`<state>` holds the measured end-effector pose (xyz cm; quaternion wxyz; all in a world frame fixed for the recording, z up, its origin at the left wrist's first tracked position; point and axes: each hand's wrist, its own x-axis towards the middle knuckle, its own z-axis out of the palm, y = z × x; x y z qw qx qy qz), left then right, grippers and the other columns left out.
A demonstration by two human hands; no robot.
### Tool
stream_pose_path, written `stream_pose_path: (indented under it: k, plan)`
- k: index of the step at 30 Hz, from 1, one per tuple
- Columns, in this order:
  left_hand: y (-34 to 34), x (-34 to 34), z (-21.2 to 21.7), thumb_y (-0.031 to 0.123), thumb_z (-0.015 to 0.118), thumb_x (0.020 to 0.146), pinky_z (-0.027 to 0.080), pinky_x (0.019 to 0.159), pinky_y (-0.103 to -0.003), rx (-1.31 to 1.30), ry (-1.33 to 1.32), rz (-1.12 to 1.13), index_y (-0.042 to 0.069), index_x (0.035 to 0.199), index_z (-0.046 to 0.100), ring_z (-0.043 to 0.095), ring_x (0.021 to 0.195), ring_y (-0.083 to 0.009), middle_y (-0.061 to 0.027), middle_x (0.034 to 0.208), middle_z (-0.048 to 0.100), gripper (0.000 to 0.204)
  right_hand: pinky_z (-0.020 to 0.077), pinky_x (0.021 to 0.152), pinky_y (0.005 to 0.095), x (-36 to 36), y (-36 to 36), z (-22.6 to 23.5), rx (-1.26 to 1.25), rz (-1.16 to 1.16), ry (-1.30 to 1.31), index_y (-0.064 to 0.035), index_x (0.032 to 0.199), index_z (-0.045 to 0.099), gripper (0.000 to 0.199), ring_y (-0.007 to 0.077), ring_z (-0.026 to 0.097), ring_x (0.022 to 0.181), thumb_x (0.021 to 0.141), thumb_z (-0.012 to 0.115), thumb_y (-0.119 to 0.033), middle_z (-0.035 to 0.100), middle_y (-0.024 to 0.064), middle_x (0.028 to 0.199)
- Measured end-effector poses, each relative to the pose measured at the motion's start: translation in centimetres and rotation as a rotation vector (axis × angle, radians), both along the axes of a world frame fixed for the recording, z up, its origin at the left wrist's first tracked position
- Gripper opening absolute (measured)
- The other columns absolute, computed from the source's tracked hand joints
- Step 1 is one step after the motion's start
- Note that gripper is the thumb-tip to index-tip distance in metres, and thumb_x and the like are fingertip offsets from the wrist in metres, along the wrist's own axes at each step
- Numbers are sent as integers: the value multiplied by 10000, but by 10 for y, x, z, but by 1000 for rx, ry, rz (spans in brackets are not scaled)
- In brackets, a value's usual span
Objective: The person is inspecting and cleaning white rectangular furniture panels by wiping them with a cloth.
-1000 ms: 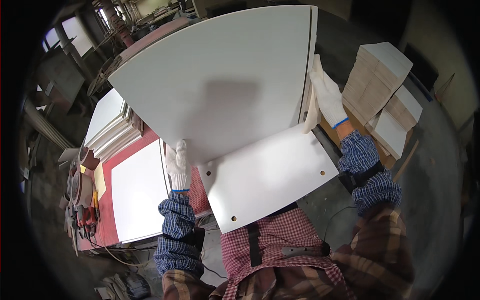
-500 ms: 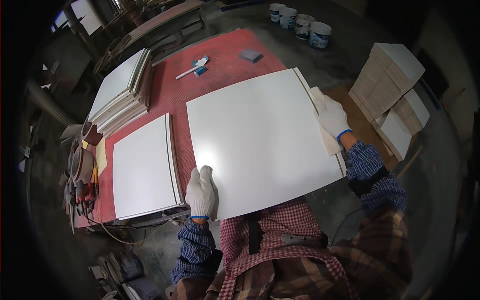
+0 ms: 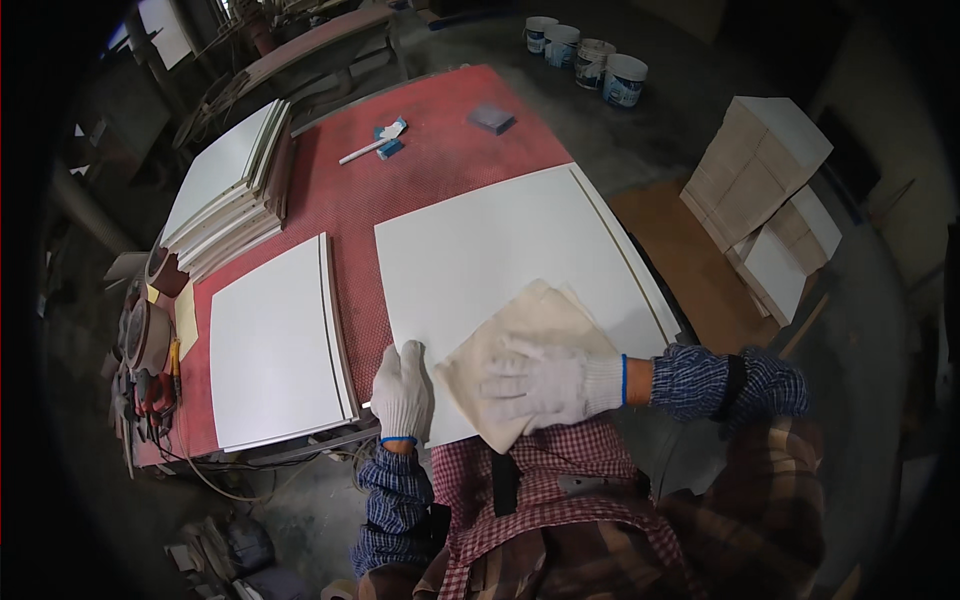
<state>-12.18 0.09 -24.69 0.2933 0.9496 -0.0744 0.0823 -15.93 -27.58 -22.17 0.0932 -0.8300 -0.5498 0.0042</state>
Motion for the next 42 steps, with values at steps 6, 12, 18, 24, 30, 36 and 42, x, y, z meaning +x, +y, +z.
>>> stream_pose_path:
  k: [6, 12, 18, 24, 30, 36, 42]
  plan:
    - [5, 3, 2, 380, 482, 1045, 514, 833, -425, -291, 184, -9, -6, 1122, 644, 676, 887, -365, -251, 971, 691, 426, 144, 1270, 533, 96, -38, -8, -85, -339, -134, -161, 1528, 484, 623, 334, 296, 1529, 1019, 475, -520, 424, 108, 1612]
    - [6, 5, -1, 394, 484, 1053, 515, 876, -392, -554, 331, 83, 7, 1251, 641, 691, 942, -338, -218, 1011, 716, 462, 198, 1226, 513, 219, -99, -28, 1, -884, -242, -137, 1552, 438, 590, 338, 304, 1495, 1053, 430, -452, 355, 111, 1637]
    - [-1, 3, 18, 375, 473, 1060, 528, 845, -428, -485, 390, 121, 45, 1158, 640, 700, 853, -367, -212, 927, 700, 383, 209, 1202, 526, 249, 20, -27, -10, -745, -383, -136, 1547, 442, 544, 332, 335, 1456, 1070, 396, -394, 396, 118, 1601]
    - [9, -2, -15, 202, 462, 1052, 514, 749, -445, -229, -102, -61, 43, 1142, 599, 662, 849, -432, -230, 992, 667, 229, 153, 1255, 521, 201, 121, -8, 1, -366, -137, -101, 1540, 467, 613, 335, 300, 1522, 1063, 416, -483, 380, 117, 1641]
    - [8, 3, -23, 815, 178, 981, 526, 1000, -393, -1428, 407, 498, -87, 1343, 562, 652, 1131, -282, -201, 1214, 662, 1046, 102, 1287, 518, 79, 114, -16, -15, -145, -52, -161, 1534, 487, 621, 283, 300, 1538, 1039, 439, -534, 408, 60, 1633]
    - [51, 17, -45, 865, 112, 932, 539, 447, -274, -1340, 595, -177, -124, 1504, 382, 643, 534, -172, -153, 740, 681, 1174, 76, 1298, 518, -3, 35, 24, -165, -70, 208, -176, 1558, 456, 640, 280, 302, 1536, 1023, 474, -527, 408, 66, 1633]
    - [29, 8, -27, 848, 63, 939, 375, 288, -220, -1145, 494, 1, -113, 1536, 328, 485, 369, -104, -89, 581, 605, 1162, 56, 1298, 514, 1, -14, 8, -233, -478, -82, -177, 1562, 450, 617, 283, 275, 1548, 1027, 481, -484, 411, 65, 1631]
